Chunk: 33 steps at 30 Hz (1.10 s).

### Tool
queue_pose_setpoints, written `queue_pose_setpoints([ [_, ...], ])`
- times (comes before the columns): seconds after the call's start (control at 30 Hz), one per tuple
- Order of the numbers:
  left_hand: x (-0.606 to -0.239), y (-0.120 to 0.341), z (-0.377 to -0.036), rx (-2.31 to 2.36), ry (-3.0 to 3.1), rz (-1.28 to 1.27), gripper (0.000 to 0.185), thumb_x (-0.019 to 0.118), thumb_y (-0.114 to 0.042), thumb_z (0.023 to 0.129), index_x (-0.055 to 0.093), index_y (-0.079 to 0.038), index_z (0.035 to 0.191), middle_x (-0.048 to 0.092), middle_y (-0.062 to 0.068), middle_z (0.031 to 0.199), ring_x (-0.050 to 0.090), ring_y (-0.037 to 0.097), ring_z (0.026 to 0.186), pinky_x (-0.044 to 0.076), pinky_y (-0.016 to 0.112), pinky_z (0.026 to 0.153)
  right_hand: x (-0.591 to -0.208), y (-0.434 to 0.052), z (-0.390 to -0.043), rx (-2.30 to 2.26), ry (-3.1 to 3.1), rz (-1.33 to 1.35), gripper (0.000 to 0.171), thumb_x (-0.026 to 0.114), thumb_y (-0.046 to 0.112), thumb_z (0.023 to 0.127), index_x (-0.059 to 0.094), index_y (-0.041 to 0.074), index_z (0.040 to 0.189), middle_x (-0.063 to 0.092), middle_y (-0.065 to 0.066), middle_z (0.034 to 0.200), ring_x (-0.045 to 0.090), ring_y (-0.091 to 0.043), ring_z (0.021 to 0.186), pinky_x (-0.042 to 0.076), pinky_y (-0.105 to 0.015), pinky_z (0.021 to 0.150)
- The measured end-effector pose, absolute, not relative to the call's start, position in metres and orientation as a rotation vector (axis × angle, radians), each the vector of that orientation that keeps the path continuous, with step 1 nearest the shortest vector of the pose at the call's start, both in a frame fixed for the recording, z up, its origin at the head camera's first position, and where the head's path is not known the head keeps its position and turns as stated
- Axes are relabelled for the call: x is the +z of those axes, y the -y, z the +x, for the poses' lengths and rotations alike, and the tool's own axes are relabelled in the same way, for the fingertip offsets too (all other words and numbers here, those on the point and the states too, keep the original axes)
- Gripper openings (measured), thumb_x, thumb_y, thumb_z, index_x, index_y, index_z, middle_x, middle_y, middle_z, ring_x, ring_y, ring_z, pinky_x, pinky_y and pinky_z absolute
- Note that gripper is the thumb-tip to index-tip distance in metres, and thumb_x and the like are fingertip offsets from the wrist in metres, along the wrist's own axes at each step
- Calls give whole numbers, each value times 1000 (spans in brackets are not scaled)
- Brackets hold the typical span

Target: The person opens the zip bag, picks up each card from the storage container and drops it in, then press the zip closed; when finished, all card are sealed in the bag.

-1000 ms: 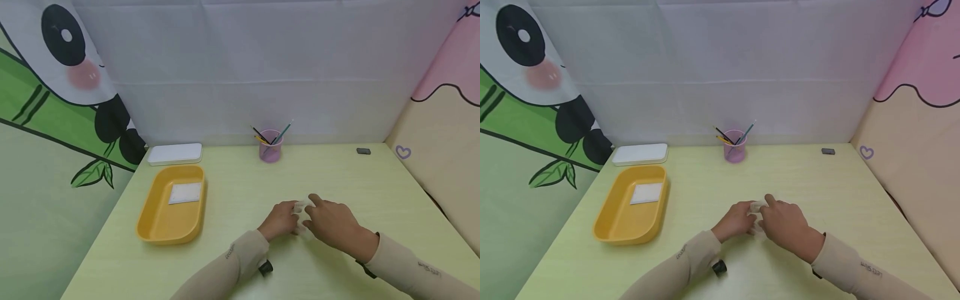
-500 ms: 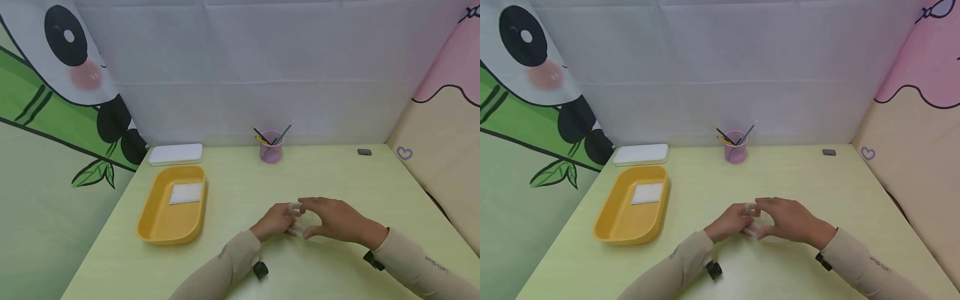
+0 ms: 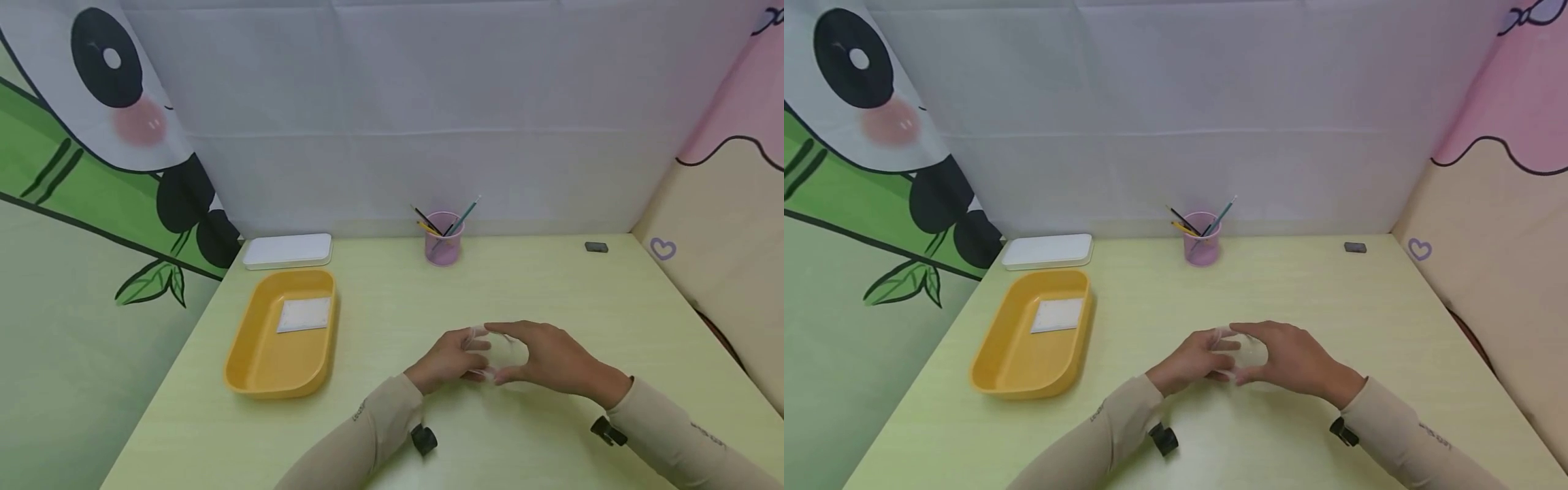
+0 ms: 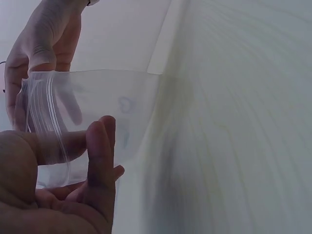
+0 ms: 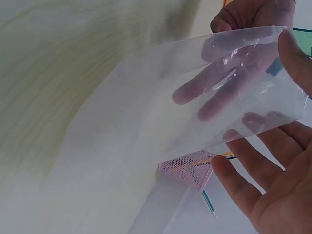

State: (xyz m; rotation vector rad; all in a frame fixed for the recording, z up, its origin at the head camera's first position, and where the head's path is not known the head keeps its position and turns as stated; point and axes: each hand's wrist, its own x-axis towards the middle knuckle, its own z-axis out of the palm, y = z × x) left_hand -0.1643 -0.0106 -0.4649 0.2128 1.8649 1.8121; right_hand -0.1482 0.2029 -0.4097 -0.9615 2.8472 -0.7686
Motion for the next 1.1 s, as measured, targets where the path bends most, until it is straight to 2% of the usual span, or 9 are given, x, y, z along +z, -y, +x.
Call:
queue_pose_setpoints([
  [0.17,-468,11,-166,1799,-1862,239,66,73,-1,86,51,-11,147,59,9,138,70,20,94,57,36,79,-414,-204,-151,-927,-2779,-878,83,84,52,74,57,15,144,60,-5,138,58,-29,123,49,-51,92],
  [0.2,-468,11,-167,1784,-1875,250,66,74,-3,86,51,-13,147,59,9,139,69,21,97,57,37,80,-415,-204,-151,-948,-2762,-867,83,85,51,74,56,15,144,60,-5,138,60,-28,119,49,-50,92],
  [0.3,-467,13,-165,1686,-2006,238,72,76,-14,88,44,-16,152,52,6,146,62,22,114,51,41,93,-417,-203,-150,-971,-2739,-839,81,86,46,76,56,12,144,62,-7,135,61,-29,114,50,-47,88],
  [0.43,-451,22,-150,1521,-2261,183,79,73,-28,90,32,-24,158,43,6,154,47,25,135,41,49,104,-418,-203,-149,-957,-2761,-807,80,85,43,77,56,9,143,65,-11,129,63,-31,111,50,-43,81],
  [0.53,-427,41,-133,1435,-2401,255,71,67,-29,94,34,-26,157,42,4,155,47,23,136,42,51,103,-418,-205,-151,-979,-2758,-784,82,85,43,77,54,8,145,62,-13,134,62,-32,114,50,-45,84],
  [0.67,-383,89,-117,1360,-2488,480,52,62,-26,100,47,-21,149,46,-2,151,55,19,127,45,47,101,-418,-206,-154,-1023,-2746,-749,85,86,44,76,52,10,147,58,-13,139,57,-34,124,48,-51,94],
  [0.77,-354,132,-116,1287,-2558,518,43,61,-25,101,55,-17,143,52,-2,145,60,19,121,46,45,100,-416,-208,-155,-1060,-2740,-711,84,84,45,78,51,11,147,57,-14,140,53,-38,127,45,-55,96],
  [1.0,-321,239,-147,964,-2783,212,45,56,-25,102,53,-5,143,53,15,144,56,33,125,46,51,99,-417,-214,-150,-1083,-2751,-666,81,80,51,81,51,14,147,57,-19,140,58,-53,115,51,-56,87],
  [1.1,-320,274,-160,720,-2768,66,47,55,-23,102,50,-2,144,51,21,143,52,37,126,46,52,99,-423,-211,-150,-1125,-2734,-711,77,79,49,83,50,19,147,56,-15,142,58,-50,117,50,-57,90],
])
